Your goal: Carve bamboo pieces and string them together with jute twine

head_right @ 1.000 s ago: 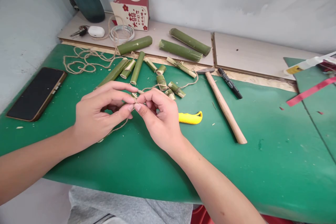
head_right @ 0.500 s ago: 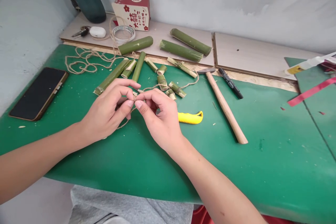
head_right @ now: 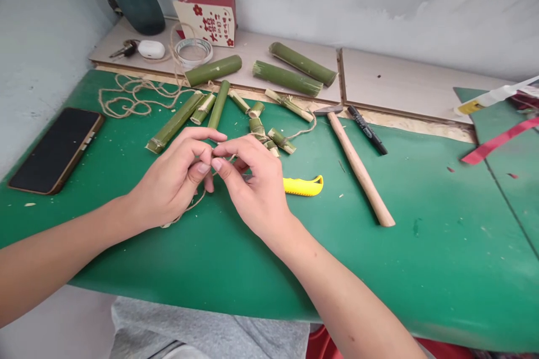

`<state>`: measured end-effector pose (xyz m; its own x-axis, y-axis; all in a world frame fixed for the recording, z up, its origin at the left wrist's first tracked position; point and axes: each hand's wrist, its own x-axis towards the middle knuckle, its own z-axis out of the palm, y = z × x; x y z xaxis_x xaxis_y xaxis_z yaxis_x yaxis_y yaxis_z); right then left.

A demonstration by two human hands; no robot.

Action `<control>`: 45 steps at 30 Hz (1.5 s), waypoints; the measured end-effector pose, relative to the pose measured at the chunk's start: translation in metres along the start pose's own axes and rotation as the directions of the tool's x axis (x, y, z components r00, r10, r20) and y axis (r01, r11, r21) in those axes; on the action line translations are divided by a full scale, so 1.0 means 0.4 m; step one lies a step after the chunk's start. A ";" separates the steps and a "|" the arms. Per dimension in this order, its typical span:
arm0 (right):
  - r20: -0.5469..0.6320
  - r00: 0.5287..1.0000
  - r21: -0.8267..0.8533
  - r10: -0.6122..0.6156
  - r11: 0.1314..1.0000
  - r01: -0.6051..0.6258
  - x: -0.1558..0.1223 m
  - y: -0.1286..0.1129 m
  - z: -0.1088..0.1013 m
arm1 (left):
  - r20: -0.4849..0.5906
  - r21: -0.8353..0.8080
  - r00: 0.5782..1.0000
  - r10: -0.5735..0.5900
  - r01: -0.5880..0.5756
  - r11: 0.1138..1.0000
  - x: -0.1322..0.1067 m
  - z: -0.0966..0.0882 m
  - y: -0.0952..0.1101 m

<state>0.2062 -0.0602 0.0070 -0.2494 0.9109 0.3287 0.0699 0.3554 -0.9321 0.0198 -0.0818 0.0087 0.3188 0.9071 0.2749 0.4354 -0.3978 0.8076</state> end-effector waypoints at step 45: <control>0.017 0.999 0.085 -0.042 0.996 0.041 -0.008 -0.006 0.000 | 0.082 -0.051 0.996 -0.042 0.047 0.998 -0.001 0.001 0.023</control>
<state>0.2068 -0.0641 0.0080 -0.2686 0.8914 0.3652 -0.0228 0.3731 -0.9275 0.0240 -0.0860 0.0157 0.3681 0.9088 0.1966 0.4066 -0.3475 0.8449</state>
